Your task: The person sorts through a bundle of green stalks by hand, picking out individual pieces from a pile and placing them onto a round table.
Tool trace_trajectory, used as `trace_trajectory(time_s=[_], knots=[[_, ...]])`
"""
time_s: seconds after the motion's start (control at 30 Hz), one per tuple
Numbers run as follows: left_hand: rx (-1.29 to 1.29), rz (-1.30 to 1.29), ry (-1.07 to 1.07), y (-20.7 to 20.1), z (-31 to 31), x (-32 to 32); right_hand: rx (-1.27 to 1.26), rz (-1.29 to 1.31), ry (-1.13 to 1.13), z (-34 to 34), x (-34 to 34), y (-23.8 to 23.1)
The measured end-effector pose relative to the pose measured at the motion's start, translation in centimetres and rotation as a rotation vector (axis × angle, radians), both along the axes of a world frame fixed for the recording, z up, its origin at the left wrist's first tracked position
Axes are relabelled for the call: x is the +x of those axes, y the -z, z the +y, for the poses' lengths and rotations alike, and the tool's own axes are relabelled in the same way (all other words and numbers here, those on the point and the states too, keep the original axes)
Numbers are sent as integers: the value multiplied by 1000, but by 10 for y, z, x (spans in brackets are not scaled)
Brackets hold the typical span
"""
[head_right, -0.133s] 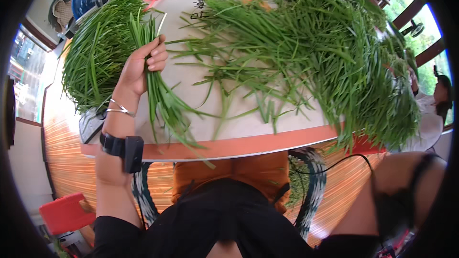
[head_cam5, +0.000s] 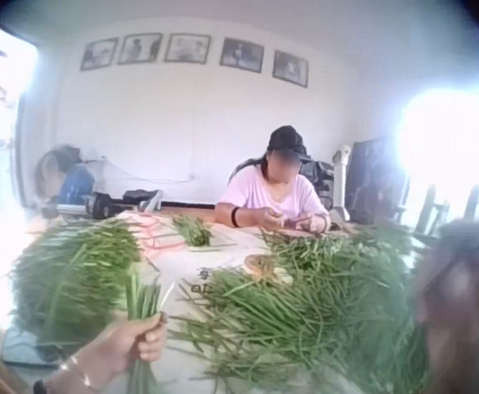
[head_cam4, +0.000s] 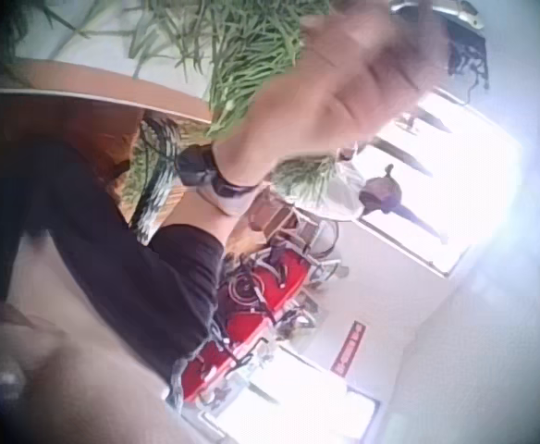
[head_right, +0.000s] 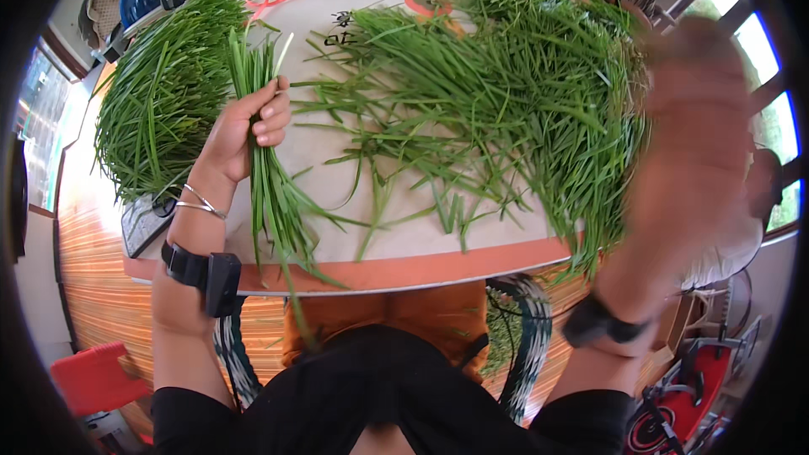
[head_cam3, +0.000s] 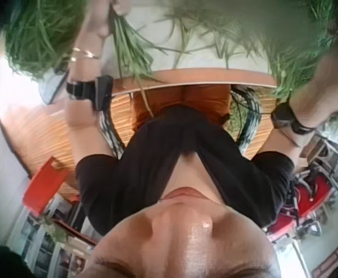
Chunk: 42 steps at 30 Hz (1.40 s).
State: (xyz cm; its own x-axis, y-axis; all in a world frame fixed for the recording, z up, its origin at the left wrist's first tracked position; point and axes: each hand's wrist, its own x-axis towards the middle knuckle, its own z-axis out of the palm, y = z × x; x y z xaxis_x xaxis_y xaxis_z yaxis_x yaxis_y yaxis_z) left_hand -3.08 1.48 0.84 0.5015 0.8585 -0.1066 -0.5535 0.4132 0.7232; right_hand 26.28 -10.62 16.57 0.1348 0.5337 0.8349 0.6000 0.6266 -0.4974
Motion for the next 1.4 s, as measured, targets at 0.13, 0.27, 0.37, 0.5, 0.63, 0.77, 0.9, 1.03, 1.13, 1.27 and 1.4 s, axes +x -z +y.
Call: trace_trajectory(time_s=[0.13, 0.27, 0.37, 0.5, 0.63, 0.77, 0.9, 1.03, 1.13, 1.27, 1.4], knots=[[-10, 134, -19, -2, -8, -5, -282, -795, -386, 45, -27, 90], [-11, 189, -14, -3, -9, -1, -420, -1104, -509, 58, -32, 125], [-22, 198, -20, -3, -10, 3, -500, -1135, -467, 69, -26, 133], [-5, 174, -101, 3, -10, 8, -827, -761, -465, 85, -19, 106], [9, 54, -284, 11, -11, 17, -724, -667, -278, 114, -17, 97], [-18, 62, -320, 12, -8, 30, -580, -756, -163, 136, -29, 134], [-64, 55, -306, 5, -7, 37, -450, -734, -180, 146, -24, 149], [-25, 52, -311, 7, 0, 43, -673, -84, -229, 145, -16, 138], [-32, 75, -330, 13, -1, 46, -699, 263, -550, 149, -13, 150], [46, 161, -251, 4, -9, 51, -812, 239, -658, 136, -30, 149], [107, 269, -206, 0, -15, 54, -889, 18, -718, 121, -54, 147]])
